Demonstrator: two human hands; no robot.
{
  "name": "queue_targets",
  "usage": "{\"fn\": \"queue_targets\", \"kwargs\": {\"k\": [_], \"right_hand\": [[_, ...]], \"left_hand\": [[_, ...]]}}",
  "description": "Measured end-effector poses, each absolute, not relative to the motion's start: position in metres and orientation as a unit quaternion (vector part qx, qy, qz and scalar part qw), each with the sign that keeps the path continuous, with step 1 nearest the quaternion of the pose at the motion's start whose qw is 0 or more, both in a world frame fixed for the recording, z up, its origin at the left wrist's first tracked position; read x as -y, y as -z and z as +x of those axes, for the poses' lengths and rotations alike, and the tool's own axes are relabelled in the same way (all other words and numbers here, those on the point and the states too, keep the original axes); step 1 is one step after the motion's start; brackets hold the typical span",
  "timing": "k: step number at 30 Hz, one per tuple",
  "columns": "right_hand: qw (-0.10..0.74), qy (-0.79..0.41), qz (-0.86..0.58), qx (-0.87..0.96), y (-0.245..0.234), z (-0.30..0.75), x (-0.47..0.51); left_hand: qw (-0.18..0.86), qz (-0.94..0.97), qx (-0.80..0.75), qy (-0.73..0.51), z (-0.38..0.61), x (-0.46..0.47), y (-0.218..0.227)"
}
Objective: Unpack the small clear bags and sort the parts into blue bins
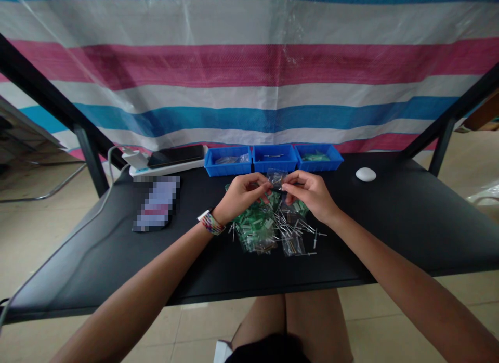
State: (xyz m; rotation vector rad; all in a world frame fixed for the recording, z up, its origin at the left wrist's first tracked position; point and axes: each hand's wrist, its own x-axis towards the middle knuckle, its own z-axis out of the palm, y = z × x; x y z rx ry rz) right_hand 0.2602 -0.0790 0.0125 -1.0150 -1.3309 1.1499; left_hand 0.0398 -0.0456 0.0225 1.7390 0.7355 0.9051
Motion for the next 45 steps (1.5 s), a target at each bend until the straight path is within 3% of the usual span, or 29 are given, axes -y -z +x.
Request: {"fn": "queue_targets", "kwargs": {"k": [5,15,19,23,27,33,41,45], "right_hand": [[0.544,-0.405,-0.432,0.594,-0.012,0.259,0.081],[0.534,-0.111,-0.369,0.753,-0.017,0.261,0.091],[0.543,-0.147,-0.395,0.726,-0.014,0.26,0.09],[0.551,-0.28,-0.432,0.656,-0.01,0.26,0.086],[0.53,-0.342,-0.45,0.632,-0.008,0.262,0.083],[0.502,-0.347,-0.456,0.648,-0.009,0.263,0.085],[0.483,-0.296,-0.484,0.667,-0.01,0.266,0.082],[0.424,-0.206,-0.453,0.757,-0.008,0.268,0.08]], "left_hand": [[0.513,0.701,-0.335,-0.365,0.04,0.047,-0.022],[0.621,0.618,-0.327,-0.354,0.04,0.045,-0.025],[0.604,0.627,-0.323,-0.372,0.039,0.046,-0.025],[0.583,0.644,-0.321,-0.379,0.039,0.045,-0.024],[0.507,0.627,-0.361,-0.468,0.035,0.036,-0.02],[0.4,0.569,-0.415,-0.586,0.021,0.012,-0.014],[0.503,0.482,-0.433,-0.571,0.012,0.011,-0.021],[0.45,0.581,-0.415,-0.536,0.016,0.017,-0.02]]}}
